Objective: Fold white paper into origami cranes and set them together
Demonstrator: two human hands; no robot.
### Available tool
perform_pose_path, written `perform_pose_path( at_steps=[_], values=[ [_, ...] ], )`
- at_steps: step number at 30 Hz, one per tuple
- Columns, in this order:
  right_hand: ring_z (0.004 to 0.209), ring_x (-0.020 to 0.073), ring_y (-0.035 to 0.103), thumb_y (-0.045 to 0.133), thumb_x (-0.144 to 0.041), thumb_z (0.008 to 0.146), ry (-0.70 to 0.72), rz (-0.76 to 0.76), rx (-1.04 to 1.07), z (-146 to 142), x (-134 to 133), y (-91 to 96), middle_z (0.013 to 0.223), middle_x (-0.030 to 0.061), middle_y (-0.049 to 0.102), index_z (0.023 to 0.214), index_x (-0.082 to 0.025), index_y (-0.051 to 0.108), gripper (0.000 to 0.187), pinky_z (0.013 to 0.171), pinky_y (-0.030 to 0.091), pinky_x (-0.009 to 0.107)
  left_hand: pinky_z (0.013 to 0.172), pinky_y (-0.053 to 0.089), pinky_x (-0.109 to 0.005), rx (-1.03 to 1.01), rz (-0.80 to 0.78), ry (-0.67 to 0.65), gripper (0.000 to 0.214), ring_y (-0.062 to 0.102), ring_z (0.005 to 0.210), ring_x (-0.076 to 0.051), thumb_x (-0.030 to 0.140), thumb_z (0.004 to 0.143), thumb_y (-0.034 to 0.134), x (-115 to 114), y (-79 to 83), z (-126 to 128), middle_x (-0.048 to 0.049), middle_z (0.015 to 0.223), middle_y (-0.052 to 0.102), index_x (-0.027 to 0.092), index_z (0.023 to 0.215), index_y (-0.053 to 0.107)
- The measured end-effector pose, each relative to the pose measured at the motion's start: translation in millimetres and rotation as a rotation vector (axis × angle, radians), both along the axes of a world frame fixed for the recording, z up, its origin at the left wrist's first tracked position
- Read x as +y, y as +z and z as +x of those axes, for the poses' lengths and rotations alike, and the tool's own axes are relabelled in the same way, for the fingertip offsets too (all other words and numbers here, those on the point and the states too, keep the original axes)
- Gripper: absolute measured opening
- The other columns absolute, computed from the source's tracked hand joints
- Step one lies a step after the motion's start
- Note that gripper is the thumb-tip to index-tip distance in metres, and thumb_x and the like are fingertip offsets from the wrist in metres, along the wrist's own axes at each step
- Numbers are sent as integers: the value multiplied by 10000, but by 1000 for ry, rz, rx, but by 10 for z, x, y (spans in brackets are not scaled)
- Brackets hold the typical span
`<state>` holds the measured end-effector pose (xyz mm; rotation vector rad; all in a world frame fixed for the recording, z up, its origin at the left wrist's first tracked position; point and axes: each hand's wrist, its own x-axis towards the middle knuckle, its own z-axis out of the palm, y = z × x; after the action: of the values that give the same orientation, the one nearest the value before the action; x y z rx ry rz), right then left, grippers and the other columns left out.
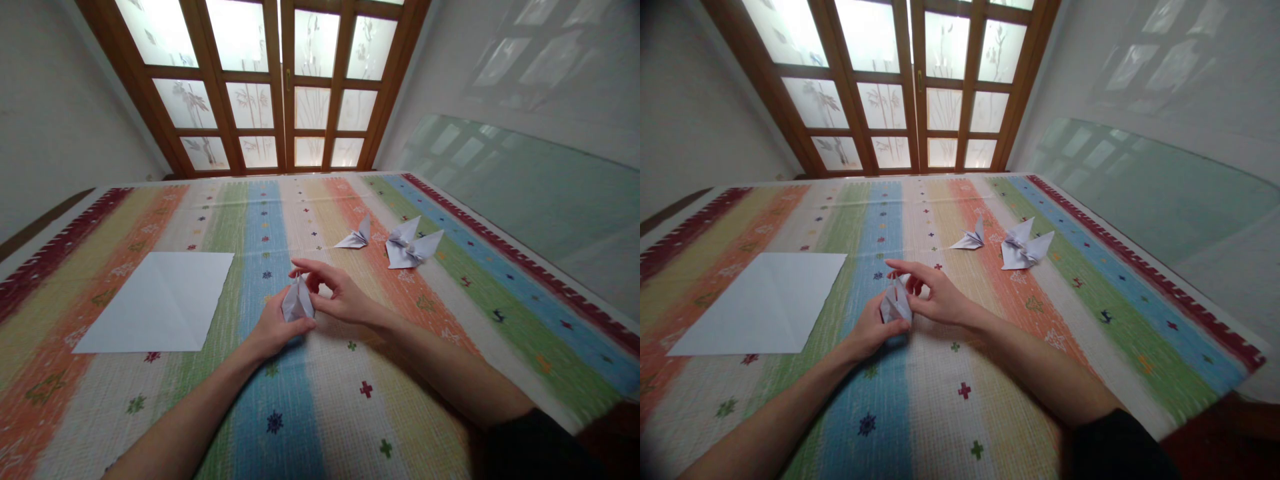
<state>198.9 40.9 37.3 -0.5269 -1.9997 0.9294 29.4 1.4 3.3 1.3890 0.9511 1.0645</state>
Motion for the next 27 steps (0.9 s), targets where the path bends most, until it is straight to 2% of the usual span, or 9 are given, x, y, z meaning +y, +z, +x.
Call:
perform_pose_path(
  at_steps=[3, 6, 10, 14, 17, 23, 27],
  values=[
    [715, 107, 609, 570, -127, 858, -34, 131, -50, 34, 18, 56, 1001, 35, 703, 1173, -227, 628, 335, 655, 517, 249, 576, 394, -256, -9, 4, -19, 491, 471, 602, -135, 519, 598, 801, -17, 22, 15, 15, 697, 561, 180, 910, 631],
    [689, 116, 620, 593, -151, 858, -106, 188, -53, 53, 35, 70, 912, 28, 709, 1064, -213, 665, 227, 653, 524, 260, 572, 391, -253, 16, -26, 0, 494, 476, 606, -136, 497, 595, 801, -27, 28, 21, 10, 713, 572, 177, 928, 625],
    [680, 107, 624, 581, -136, 853, -142, 202, -28, 36, 12, 48, 868, 12, 697, 1122, -221, 637, 288, 664, 531, 249, 582, 381, -251, 14, -41, 20, 480, 480, 621, -134, 481, 593, 804, -22, 6, 12, 9, 735, 570, 173, 913, 623],
    [658, 96, 591, 568, -125, 842, -170, 139, 56, -16, -38, -13, 798, -28, 634, 1281, -250, 512, 460, 633, 516, 224, 584, 377, -255, -4, -44, 25, 480, 479, 624, -132, 474, 603, 802, -19, -7, 7, 1, 763, 585, 172, 935, 631],
    [661, 97, 575, 547, -124, 844, -205, 104, 133, -53, -73, -71, 786, -29, 587, 1295, -247, 467, 475, 598, 498, 208, 562, 357, -250, 0, -52, 51, 463, 459, 599, -126, 475, 601, 799, -26, -1, 15, 12, 720, 563, 173, 909, 631],
    [707, 119, 604, 515, -99, 827, -320, 165, 120, -99, -136, -96, 832, 11, 622, 1069, -220, 583, 279, 641, 516, 244, 582, 377, -254, 42, -21, 102, 453, 468, 614, -133, 481, 600, 795, -34, -17, 35, 10, 715, 572, 171, 881, 622],
    [707, 124, 619, 519, -90, 813, -320, 207, 112, -95, -132, -65, 817, 13, 645, 960, -212, 607, 211, 655, 523, 252, 583, 373, -249, 76, 14, 154, 445, 461, 617, -134, 482, 576, 812, -28, -39, 28, 25, 675, 542, 180, 810, 585]
  ],
)
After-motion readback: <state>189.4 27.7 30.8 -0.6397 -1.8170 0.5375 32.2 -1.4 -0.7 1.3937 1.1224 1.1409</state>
